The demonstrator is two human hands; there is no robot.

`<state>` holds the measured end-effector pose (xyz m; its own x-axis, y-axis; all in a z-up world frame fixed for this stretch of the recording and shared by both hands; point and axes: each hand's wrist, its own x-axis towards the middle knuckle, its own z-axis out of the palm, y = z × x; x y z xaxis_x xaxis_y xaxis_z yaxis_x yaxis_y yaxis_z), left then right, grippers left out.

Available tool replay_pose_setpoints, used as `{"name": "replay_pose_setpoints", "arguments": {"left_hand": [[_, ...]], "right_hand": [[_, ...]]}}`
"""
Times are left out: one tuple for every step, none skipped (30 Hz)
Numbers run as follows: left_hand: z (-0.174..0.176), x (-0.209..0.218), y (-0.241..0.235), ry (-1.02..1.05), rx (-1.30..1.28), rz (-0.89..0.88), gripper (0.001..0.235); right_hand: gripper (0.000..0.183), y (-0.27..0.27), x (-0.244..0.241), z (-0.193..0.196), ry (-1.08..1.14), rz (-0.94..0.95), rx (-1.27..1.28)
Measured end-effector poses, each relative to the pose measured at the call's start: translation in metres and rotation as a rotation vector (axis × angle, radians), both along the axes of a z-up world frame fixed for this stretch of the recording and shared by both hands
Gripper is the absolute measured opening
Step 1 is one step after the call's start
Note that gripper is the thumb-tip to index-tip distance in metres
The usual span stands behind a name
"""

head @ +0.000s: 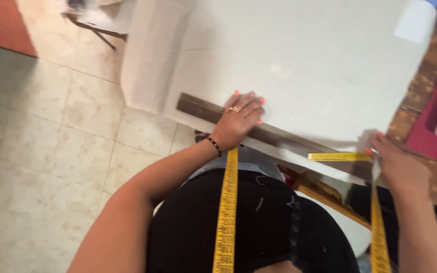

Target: Measuring, marking, and cutting a piece of white fabric on a workbench using a ruler, pencil, and scissors.

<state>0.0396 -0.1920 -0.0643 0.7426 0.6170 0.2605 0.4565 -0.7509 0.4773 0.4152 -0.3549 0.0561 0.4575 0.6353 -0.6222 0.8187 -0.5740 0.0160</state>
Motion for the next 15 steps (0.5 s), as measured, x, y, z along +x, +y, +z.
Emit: {"name": "replay_pose_setpoints", "arguments": {"left_hand": [[-0.003, -0.004, 0.004, -0.137, 0.021, -0.097, 0.028], [-0.005, -0.009, 0.008, -0.271, 0.043, -0.197, 0.029], [-0.002, -0.022, 0.01, -0.259, 0.059, -0.187, 0.029], [0.001, -0.035, 0.013, 0.007, 0.104, -0.254, 0.053], [0.004, -0.046, 0.011, 0.266, 0.136, -0.322, 0.079], [0.005, -0.05, 0.011, 0.271, 0.139, -0.312, 0.079], [0.004, -0.051, 0.008, 0.301, 0.115, -0.335, 0.071], [0.003, -0.051, 0.005, 0.331, 0.09, -0.358, 0.063], [0.002, -0.041, 0.0, 0.327, 0.092, -0.355, 0.063], [0.002, -0.031, -0.005, 0.311, 0.077, -0.363, 0.064], [0.001, -0.02, -0.007, 0.296, 0.067, -0.369, 0.067], [-0.008, -0.016, -0.009, 0.291, 0.072, -0.365, 0.067], [-0.016, -0.013, -0.013, 0.254, 0.179, -0.334, 0.071], [-0.026, -0.009, -0.017, 0.216, 0.285, -0.302, 0.075], [-0.029, -0.007, -0.018, 0.213, 0.282, -0.304, 0.075]], "right_hand": [[0.071, 0.007, -0.005, 0.009, -0.056, 0.036, -0.098], [0.081, 0.013, -0.01, 0.018, -0.114, 0.07, -0.192], [0.081, 0.005, -0.001, 0.006, -0.106, 0.083, -0.174], [0.078, -0.001, 0.007, -0.006, -0.135, 0.169, -0.099], [0.075, -0.012, 0.017, -0.014, -0.168, 0.251, -0.034], [0.075, -0.019, 0.036, -0.036, -0.165, 0.259, -0.028], [0.072, -0.032, 0.057, -0.056, -0.067, 0.267, 0.109], [0.069, -0.046, 0.078, -0.077, 0.031, 0.268, 0.252], [0.069, -0.057, 0.098, -0.094, 0.027, 0.271, 0.252], [0.081, -0.068, 0.119, -0.11, -0.008, 0.371, 0.249], [0.094, -0.076, 0.141, -0.127, -0.044, 0.472, 0.249], [0.094, -0.077, 0.146, -0.131, -0.051, 0.475, 0.252], [0.087, -0.082, 0.151, -0.134, -0.226, 0.598, 0.191], [0.081, -0.085, 0.156, -0.137, -0.404, 0.717, 0.128], [0.081, -0.08, 0.149, -0.132, -0.405, 0.716, 0.123]]}}
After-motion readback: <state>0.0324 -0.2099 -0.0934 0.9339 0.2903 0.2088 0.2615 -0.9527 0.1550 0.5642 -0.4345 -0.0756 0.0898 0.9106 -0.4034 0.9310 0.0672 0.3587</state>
